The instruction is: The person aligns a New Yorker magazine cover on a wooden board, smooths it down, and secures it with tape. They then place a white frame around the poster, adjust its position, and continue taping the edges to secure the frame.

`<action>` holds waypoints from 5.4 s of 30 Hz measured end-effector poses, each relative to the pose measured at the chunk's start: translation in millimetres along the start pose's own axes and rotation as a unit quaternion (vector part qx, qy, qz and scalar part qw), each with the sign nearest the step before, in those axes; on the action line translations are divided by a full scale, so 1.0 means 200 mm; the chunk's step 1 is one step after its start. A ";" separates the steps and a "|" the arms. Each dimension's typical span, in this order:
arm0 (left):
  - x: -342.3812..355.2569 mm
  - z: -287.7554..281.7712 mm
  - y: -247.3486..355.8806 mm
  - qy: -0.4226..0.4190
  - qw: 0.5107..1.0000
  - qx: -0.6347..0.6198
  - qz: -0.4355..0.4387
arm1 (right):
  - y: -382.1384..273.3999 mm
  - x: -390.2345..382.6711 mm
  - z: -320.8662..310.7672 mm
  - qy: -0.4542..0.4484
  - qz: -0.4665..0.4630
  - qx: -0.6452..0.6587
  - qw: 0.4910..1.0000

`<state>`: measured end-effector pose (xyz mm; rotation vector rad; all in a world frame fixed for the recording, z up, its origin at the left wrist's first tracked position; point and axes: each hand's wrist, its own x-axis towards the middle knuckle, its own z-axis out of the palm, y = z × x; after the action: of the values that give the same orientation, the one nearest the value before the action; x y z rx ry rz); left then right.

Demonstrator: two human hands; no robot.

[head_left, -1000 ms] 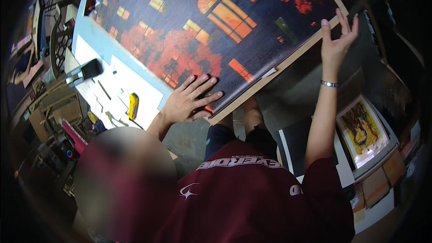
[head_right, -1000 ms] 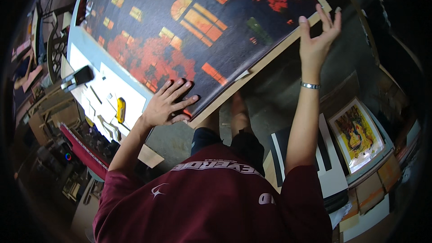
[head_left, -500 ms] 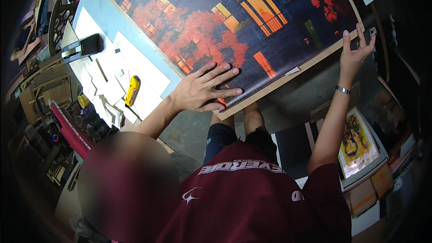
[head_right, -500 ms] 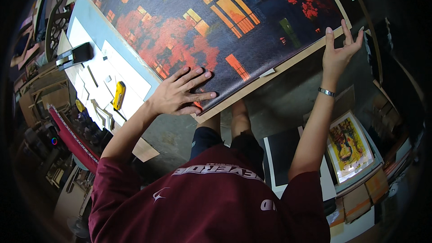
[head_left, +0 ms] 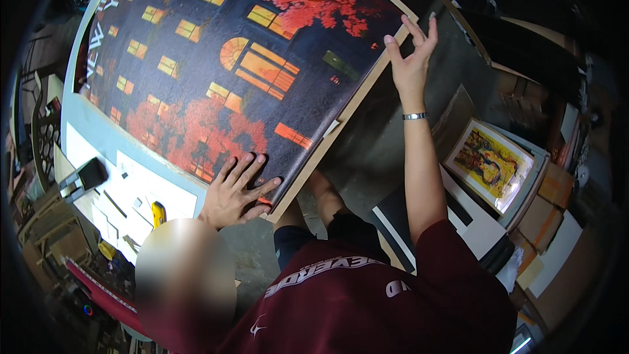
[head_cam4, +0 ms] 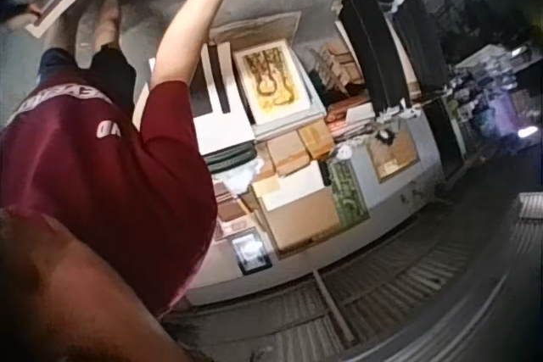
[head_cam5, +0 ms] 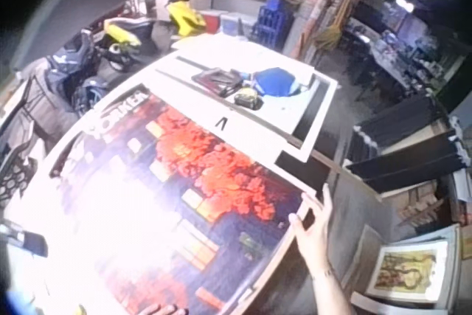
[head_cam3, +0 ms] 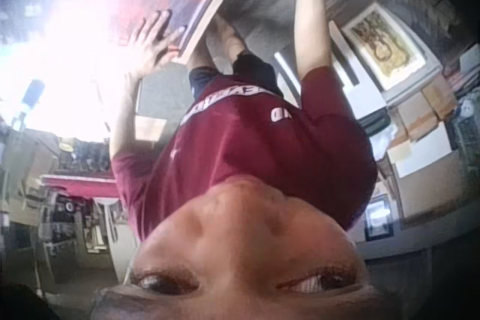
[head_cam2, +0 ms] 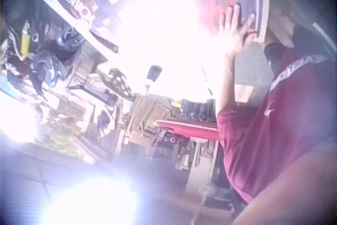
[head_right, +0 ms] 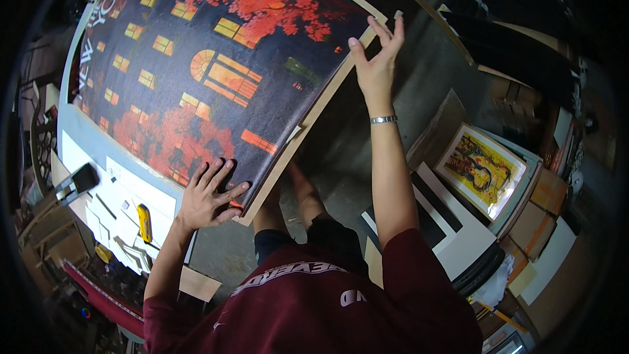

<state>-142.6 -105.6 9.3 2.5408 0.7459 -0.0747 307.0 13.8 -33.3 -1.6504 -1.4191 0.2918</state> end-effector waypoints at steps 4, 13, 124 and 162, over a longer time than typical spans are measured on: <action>0.01 0.01 0.00 0.020 1.000 -0.008 0.001 | -0.02 0.01 -0.03 -0.006 0.002 -0.010 1.000; 0.11 -0.09 0.02 0.030 0.998 -0.043 0.040 | 0.01 -0.01 -0.02 0.010 -0.003 0.001 1.000; 2.34 -0.77 -0.18 0.478 0.535 -0.595 -0.362 | 0.79 2.94 -0.22 -0.136 -0.028 -0.190 0.972; 2.26 -1.65 -0.04 0.726 0.433 -0.470 -0.253 | -0.46 3.93 -0.64 -0.117 -0.377 -0.012 0.919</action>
<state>209.7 278.9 213.2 0.6221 1.4163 1.9032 576.4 635.3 394.2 -0.9906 -2.1264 0.0201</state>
